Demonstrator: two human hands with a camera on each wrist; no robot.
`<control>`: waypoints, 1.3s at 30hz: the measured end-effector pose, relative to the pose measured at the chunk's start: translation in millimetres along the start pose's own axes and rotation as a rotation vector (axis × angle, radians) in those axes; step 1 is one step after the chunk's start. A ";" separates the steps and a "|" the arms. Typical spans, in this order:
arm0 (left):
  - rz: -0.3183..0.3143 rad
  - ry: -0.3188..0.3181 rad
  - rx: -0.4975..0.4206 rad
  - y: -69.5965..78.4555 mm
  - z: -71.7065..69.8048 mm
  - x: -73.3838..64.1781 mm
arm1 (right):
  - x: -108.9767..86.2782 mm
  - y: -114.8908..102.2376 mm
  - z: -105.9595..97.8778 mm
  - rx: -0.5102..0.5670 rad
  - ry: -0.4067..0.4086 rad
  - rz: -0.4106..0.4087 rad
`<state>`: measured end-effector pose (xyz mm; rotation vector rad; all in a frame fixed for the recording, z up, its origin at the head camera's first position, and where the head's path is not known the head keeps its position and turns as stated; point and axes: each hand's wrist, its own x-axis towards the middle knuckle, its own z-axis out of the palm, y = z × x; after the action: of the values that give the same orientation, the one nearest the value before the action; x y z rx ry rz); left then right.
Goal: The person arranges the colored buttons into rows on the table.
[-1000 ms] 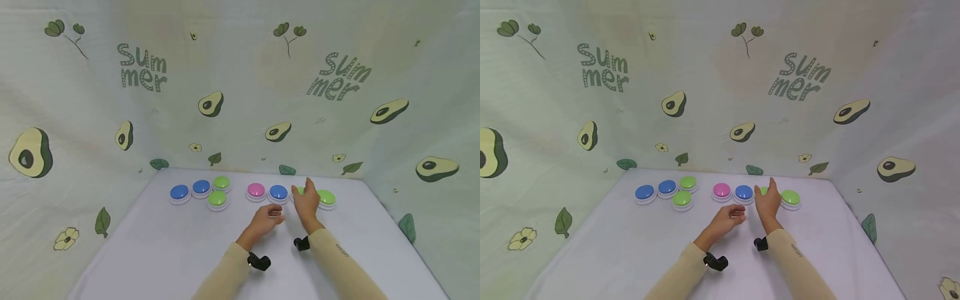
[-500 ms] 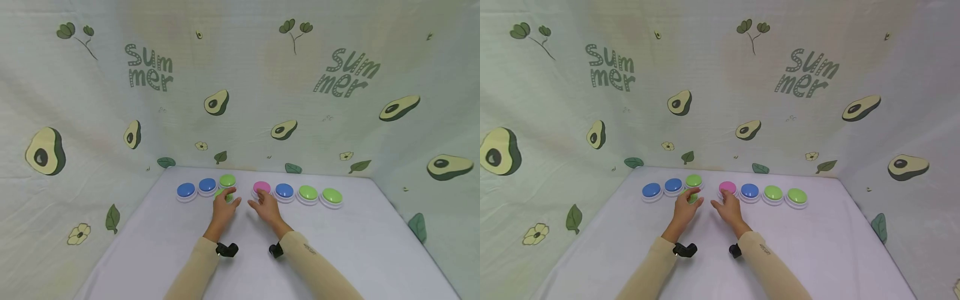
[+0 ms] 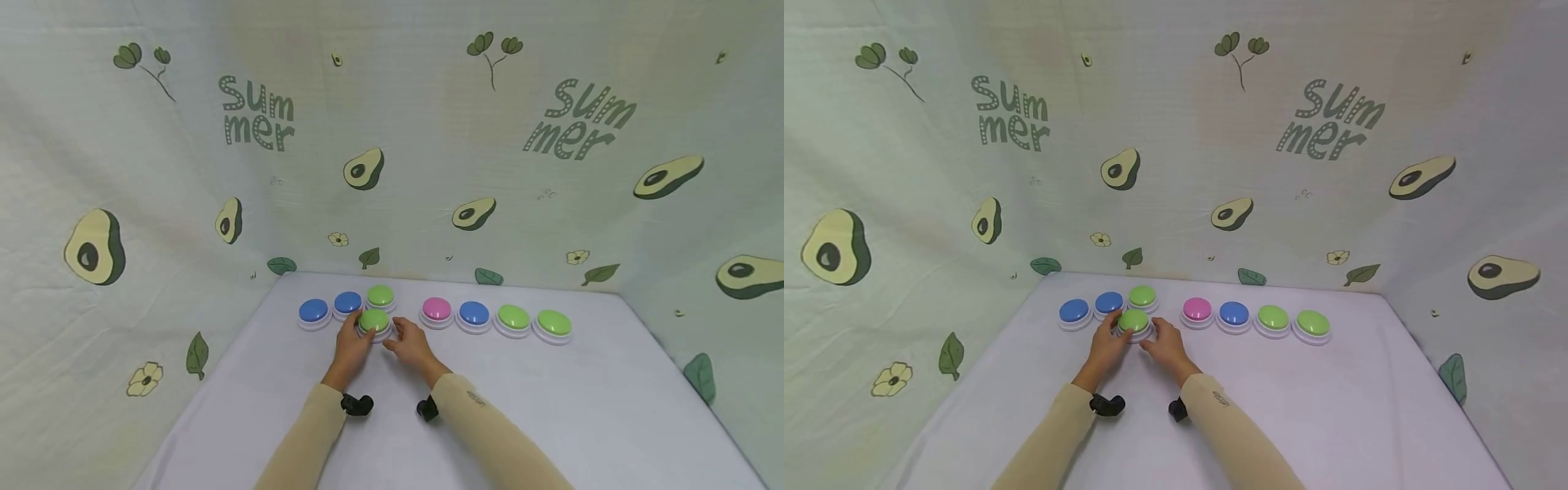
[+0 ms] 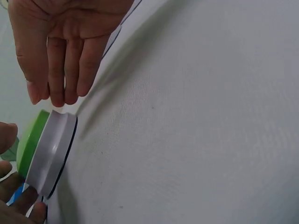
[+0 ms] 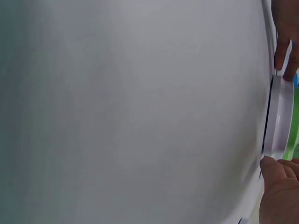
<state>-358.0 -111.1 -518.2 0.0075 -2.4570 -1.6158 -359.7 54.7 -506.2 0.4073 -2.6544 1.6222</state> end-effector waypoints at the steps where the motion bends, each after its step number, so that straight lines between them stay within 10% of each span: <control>1: 0.008 -0.002 -0.002 -1.0 -0.6 0.2 | 1.0 0.0 1.9 0.001 -0.002 0.010; 22: 0.095 -0.091 0.168 -16.5 -20.7 0.7 | 6.4 -1.4 9.4 -0.028 0.099 0.069; 31: 0.120 -0.034 0.145 -16.2 -18.7 -8.4 | 9.3 0.7 15.4 -0.133 0.151 0.069; 39: 0.093 -0.051 0.053 -12.9 -22.5 -6.4 | 12.9 -5.3 13.8 -0.014 0.087 0.096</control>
<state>-349.3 -136.0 -522.4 -0.1398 -2.4970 -1.5310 -369.1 37.6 -506.2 0.2069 -2.6582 1.6048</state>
